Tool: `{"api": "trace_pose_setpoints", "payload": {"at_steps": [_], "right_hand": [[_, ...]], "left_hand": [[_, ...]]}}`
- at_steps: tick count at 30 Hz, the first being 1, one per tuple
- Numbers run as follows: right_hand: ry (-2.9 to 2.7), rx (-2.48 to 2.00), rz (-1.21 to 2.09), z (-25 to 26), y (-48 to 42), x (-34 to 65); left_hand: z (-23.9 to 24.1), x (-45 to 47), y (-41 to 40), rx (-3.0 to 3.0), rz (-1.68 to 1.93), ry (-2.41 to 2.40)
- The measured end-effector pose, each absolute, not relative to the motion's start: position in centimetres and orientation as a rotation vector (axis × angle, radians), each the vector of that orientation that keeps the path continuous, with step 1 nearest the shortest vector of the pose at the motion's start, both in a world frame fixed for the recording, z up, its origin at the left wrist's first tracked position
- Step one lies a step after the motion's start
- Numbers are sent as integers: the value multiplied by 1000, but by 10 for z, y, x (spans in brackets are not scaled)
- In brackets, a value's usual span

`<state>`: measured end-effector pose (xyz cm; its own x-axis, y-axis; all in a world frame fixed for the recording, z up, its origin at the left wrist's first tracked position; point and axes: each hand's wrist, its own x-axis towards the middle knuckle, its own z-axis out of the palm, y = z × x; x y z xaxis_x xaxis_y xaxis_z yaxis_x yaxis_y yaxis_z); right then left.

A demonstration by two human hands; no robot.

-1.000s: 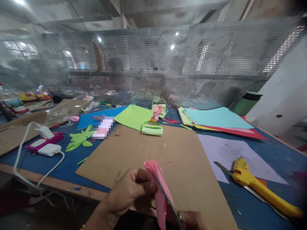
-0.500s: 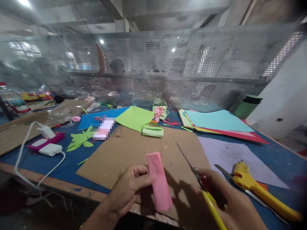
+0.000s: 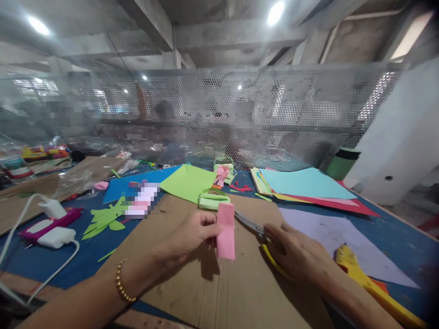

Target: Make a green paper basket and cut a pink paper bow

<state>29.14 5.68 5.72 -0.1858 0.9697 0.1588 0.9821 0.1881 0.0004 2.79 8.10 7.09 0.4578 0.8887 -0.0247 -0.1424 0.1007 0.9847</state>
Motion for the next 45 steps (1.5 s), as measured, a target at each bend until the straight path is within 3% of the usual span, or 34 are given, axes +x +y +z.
{"api": "trace_pose_setpoints", "payload": {"at_steps": [5, 10, 14, 24, 45], "right_hand": [[-2393, -1835, -316, 69, 56, 287], [-2531, -963, -269, 76, 62, 247], [-2467, -739, -162, 63, 66, 224], [-2278, -642, -147, 48, 65, 223], [-2406, -601, -191, 57, 50, 221]], "left_hand": [[53, 29, 96, 1182, 796, 786], [43, 26, 94, 1096, 774, 725], [46, 23, 86, 1033, 787, 722], [42, 20, 80, 980, 759, 722], [38, 21, 79, 1088, 870, 732]]}}
